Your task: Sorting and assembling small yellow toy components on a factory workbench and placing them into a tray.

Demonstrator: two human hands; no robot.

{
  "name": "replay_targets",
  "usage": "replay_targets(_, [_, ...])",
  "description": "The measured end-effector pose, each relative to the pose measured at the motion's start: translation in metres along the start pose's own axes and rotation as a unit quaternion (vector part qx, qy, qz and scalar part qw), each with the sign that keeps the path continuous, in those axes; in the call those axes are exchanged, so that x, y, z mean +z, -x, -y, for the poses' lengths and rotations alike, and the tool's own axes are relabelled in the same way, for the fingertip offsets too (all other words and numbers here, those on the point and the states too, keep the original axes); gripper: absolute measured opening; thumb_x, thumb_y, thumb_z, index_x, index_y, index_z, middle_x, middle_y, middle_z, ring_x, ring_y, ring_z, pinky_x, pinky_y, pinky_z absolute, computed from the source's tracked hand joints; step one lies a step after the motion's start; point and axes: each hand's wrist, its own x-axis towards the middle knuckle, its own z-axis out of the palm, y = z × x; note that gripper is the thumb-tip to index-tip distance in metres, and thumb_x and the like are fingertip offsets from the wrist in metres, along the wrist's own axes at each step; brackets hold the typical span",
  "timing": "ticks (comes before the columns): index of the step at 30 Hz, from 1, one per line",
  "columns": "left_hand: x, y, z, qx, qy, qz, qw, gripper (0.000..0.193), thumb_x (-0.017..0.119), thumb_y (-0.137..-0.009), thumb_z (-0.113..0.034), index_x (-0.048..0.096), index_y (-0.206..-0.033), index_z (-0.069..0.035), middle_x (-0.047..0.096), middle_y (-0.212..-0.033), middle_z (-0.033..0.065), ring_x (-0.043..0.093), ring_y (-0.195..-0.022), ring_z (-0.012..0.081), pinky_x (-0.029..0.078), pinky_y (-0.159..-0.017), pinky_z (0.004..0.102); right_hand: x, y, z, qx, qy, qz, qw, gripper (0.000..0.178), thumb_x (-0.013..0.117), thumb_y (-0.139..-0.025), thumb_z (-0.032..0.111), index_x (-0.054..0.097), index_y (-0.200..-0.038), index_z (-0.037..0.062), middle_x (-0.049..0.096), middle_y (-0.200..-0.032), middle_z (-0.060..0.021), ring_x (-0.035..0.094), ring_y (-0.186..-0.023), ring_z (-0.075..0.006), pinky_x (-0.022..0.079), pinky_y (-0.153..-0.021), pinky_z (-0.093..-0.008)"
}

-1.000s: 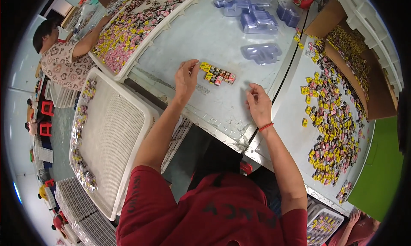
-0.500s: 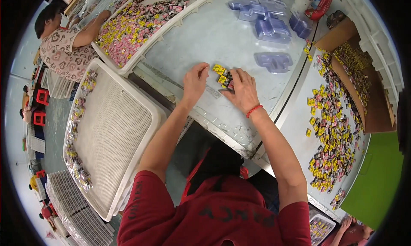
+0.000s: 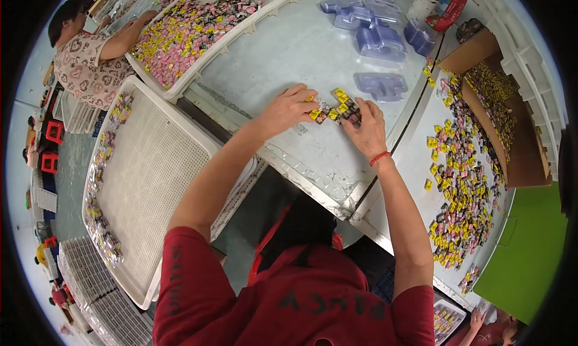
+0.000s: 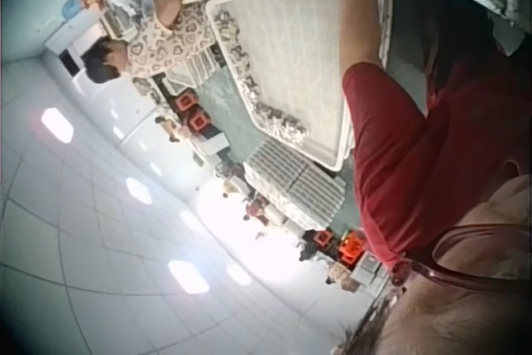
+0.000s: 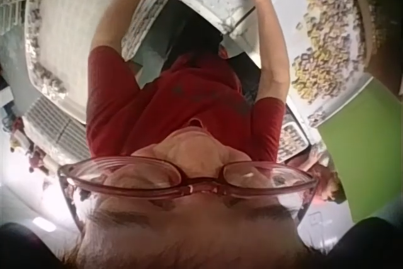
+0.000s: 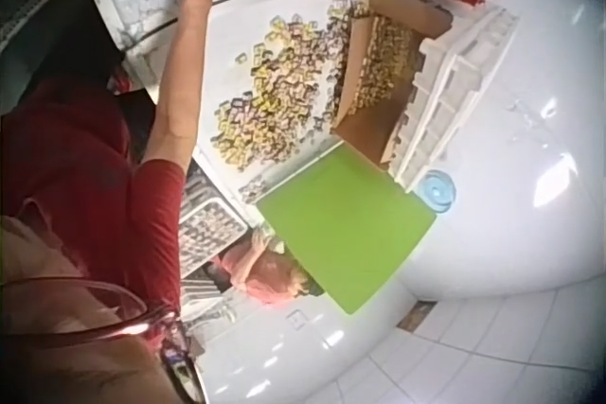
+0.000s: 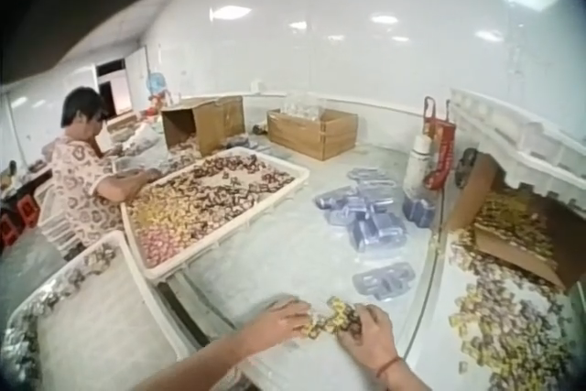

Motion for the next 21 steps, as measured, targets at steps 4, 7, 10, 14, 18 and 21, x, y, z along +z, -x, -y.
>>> replay_targets(4, [0.0,-0.004,0.016,0.061,0.008,0.064,0.996,0.039,0.068,-0.074,-0.029,0.062,-0.107,-0.01,0.056,-0.118,0.0066,0.051,-0.114,0.0297,0.042,-0.095,0.0402,-0.003,0.009,-0.008,0.005,-0.006,-0.009,1.0,0.058,0.073,-0.075,0.024,0.053,-0.124,0.0009,0.051,-0.123,-0.0231,0.049,-0.114,-0.0382,0.041,-0.098,-0.0411])
replay_targets(7, [-0.002,-0.012,0.021,0.065,0.033,0.108,0.992,0.039,0.069,-0.074,-0.031,0.062,-0.107,-0.01,0.056,-0.113,0.0078,0.05,-0.114,0.0292,0.042,-0.095,0.0375,-0.008,0.013,-0.01,0.006,-0.001,-0.001,1.0,0.057,0.072,-0.076,0.025,0.053,-0.124,0.0011,0.051,-0.123,-0.0236,0.049,-0.115,-0.0381,0.04,-0.098,-0.0412])
replay_targets(10, [-0.001,-0.019,0.02,0.097,-0.004,0.066,0.993,0.037,0.07,-0.074,-0.034,0.062,-0.106,-0.016,0.055,-0.108,0.0033,0.052,-0.109,0.0232,0.043,-0.093,0.0365,-0.011,0.019,-0.016,0.001,0.002,-0.006,1.0,0.057,0.072,-0.076,0.025,0.053,-0.124,0.0014,0.051,-0.123,-0.0239,0.048,-0.116,-0.0383,0.04,-0.099,-0.0413])
replay_targets(14, [0.0,-0.018,0.027,0.069,0.065,0.112,0.989,0.038,0.07,-0.075,-0.033,0.062,-0.109,-0.016,0.055,-0.111,0.0052,0.052,-0.11,0.0245,0.042,-0.094,0.0377,-0.016,0.023,-0.022,-0.013,0.019,-0.009,1.0,0.056,0.072,-0.076,0.024,0.053,-0.123,0.001,0.051,-0.123,-0.0239,0.049,-0.115,-0.0386,0.039,-0.1,-0.0415])
replay_targets(18, [0.001,-0.018,0.034,0.112,0.07,0.086,0.988,0.041,0.07,-0.075,-0.032,0.062,-0.111,-0.014,0.055,-0.116,0.0063,0.052,-0.111,0.0249,0.042,-0.095,0.038,-0.018,0.028,-0.021,-0.027,0.029,-0.018,0.999,0.055,0.072,-0.075,0.022,0.054,-0.122,-0.0001,0.051,-0.123,-0.0236,0.049,-0.115,-0.0385,0.039,-0.1,-0.0419])
replay_targets(21, [0.004,-0.018,0.037,0.127,0.075,0.088,0.985,0.04,0.07,-0.076,-0.033,0.063,-0.11,-0.013,0.056,-0.116,0.006,0.052,-0.111,0.0241,0.042,-0.095,0.0373,-0.016,0.03,-0.024,-0.037,0.036,-0.025,0.998,0.054,0.073,-0.075,0.022,0.054,-0.121,-0.001,0.051,-0.124,-0.023,0.049,-0.115,-0.038,0.039,-0.1,-0.0419])
